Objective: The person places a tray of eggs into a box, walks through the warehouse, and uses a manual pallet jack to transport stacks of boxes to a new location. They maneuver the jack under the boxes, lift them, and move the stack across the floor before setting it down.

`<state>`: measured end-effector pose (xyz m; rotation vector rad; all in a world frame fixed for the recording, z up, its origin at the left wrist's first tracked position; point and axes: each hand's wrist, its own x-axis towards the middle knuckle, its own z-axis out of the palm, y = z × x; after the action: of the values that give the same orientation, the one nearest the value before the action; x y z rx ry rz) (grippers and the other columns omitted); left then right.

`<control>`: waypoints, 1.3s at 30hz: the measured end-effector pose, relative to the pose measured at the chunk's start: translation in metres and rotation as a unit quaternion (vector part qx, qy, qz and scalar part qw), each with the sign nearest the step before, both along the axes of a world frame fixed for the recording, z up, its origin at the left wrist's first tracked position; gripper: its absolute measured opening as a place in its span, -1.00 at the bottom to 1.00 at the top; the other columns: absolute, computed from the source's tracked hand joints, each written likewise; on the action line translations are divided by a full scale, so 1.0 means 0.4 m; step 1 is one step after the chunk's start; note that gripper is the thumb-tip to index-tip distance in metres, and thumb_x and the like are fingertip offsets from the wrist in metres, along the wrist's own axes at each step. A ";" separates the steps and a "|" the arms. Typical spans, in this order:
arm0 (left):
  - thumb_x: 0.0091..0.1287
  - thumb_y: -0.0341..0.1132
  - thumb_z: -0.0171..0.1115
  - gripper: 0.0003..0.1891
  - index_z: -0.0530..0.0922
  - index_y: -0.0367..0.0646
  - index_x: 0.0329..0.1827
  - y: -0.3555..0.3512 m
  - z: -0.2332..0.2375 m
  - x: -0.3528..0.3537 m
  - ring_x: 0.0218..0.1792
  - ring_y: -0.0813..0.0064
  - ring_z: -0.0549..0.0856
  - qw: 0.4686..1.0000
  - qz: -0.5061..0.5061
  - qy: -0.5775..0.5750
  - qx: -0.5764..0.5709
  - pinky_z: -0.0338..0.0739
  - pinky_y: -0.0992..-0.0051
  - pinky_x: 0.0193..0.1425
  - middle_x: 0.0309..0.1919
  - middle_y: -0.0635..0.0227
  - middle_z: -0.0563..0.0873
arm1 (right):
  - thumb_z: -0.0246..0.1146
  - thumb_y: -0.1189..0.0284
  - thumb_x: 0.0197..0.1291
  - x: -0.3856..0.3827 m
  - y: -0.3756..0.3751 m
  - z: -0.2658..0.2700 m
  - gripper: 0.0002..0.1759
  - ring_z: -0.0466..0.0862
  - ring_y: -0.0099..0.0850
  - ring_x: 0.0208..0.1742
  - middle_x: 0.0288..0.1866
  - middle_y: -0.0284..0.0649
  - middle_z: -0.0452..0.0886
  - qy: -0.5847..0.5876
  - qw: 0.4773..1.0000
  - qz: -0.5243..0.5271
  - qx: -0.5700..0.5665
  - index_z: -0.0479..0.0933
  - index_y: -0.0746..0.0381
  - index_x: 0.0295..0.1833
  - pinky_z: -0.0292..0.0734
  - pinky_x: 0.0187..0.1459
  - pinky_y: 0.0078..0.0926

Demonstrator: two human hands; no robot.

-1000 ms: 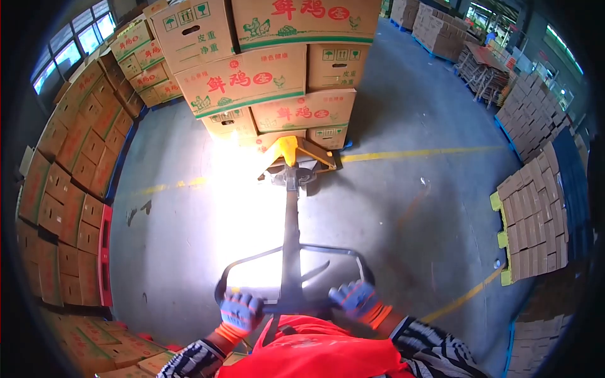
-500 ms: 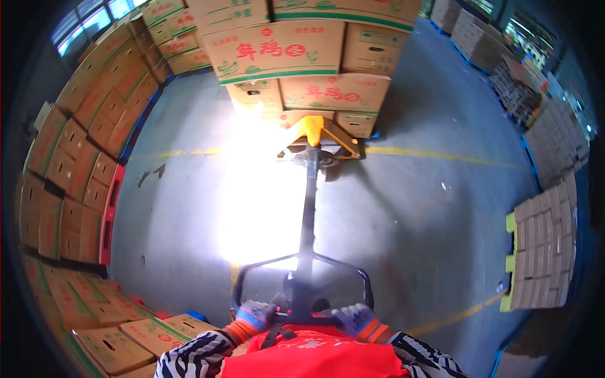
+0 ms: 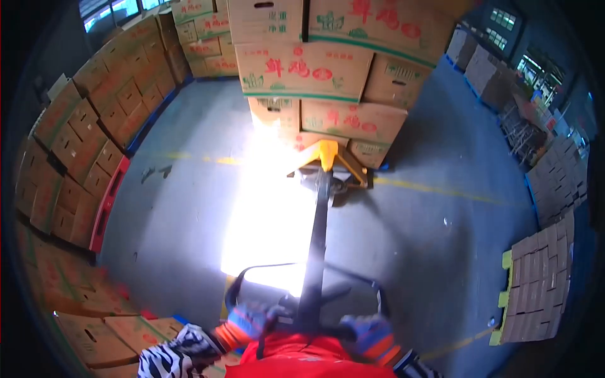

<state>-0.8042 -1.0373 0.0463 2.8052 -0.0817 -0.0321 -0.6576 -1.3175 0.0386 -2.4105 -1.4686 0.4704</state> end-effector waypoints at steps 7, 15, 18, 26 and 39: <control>0.07 -0.14 0.22 -0.80 0.56 0.01 -0.29 -0.061 -0.098 -0.045 -0.39 0.23 0.67 0.983 -0.053 0.174 0.004 0.50 0.25 -0.36 -0.43 0.24 0.65 | 0.16 0.07 0.12 -0.017 -0.042 -0.071 -0.58 0.65 -0.12 -0.15 -0.17 -0.09 0.65 0.186 0.969 0.059 -0.149 0.47 0.09 -0.01 0.53 -0.11 -0.19; 0.06 -0.12 0.18 -0.87 0.53 0.08 -0.42 -0.285 -0.402 -0.162 -0.45 0.30 0.65 0.988 0.038 0.141 0.047 0.46 0.28 -0.37 -0.51 0.37 0.62 | 0.17 0.06 0.10 0.005 -0.133 -0.340 -0.54 0.61 -0.07 -0.03 -0.08 -0.06 0.62 0.331 0.884 0.195 -0.266 0.44 0.07 0.05 0.48 -0.03 -0.11; 0.14 -0.11 0.12 -0.85 0.56 0.09 -0.41 -0.341 -0.424 -0.119 -0.38 0.27 0.69 0.955 0.076 0.283 0.048 0.48 0.28 -0.27 -0.43 0.32 0.68 | 0.16 0.07 0.07 0.036 -0.153 -0.364 -0.47 0.60 -0.06 -0.03 -0.04 0.02 0.60 0.237 0.879 0.299 -0.287 0.43 0.15 0.10 0.48 -0.03 -0.13; -0.02 -0.22 0.20 -0.91 0.53 0.02 -0.54 -0.264 -0.150 -0.029 -0.48 0.30 0.60 0.980 0.137 -0.082 0.118 0.40 0.25 -0.32 -0.53 0.40 0.60 | 0.15 0.08 0.14 0.122 -0.105 -0.096 -0.50 0.65 -0.02 -0.18 -0.21 0.00 0.65 0.226 0.933 0.211 -0.184 0.39 0.15 0.10 0.53 -0.17 -0.11; -0.14 -0.11 0.26 -0.82 0.53 0.05 -0.72 -0.210 -0.177 -0.031 -0.61 0.25 0.59 0.991 0.089 -0.045 0.094 0.44 0.24 -0.47 -0.73 0.31 0.52 | 0.11 -0.04 0.16 0.145 -0.055 -0.028 -0.31 0.62 -0.04 -0.08 -0.06 0.03 0.61 0.262 0.903 0.226 -0.256 0.34 0.22 0.26 0.51 -0.05 -0.21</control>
<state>-0.8164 -1.1214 -0.0246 2.9903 0.1598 0.1360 -0.5996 -1.3396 0.0275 -1.9714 -1.7769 1.6475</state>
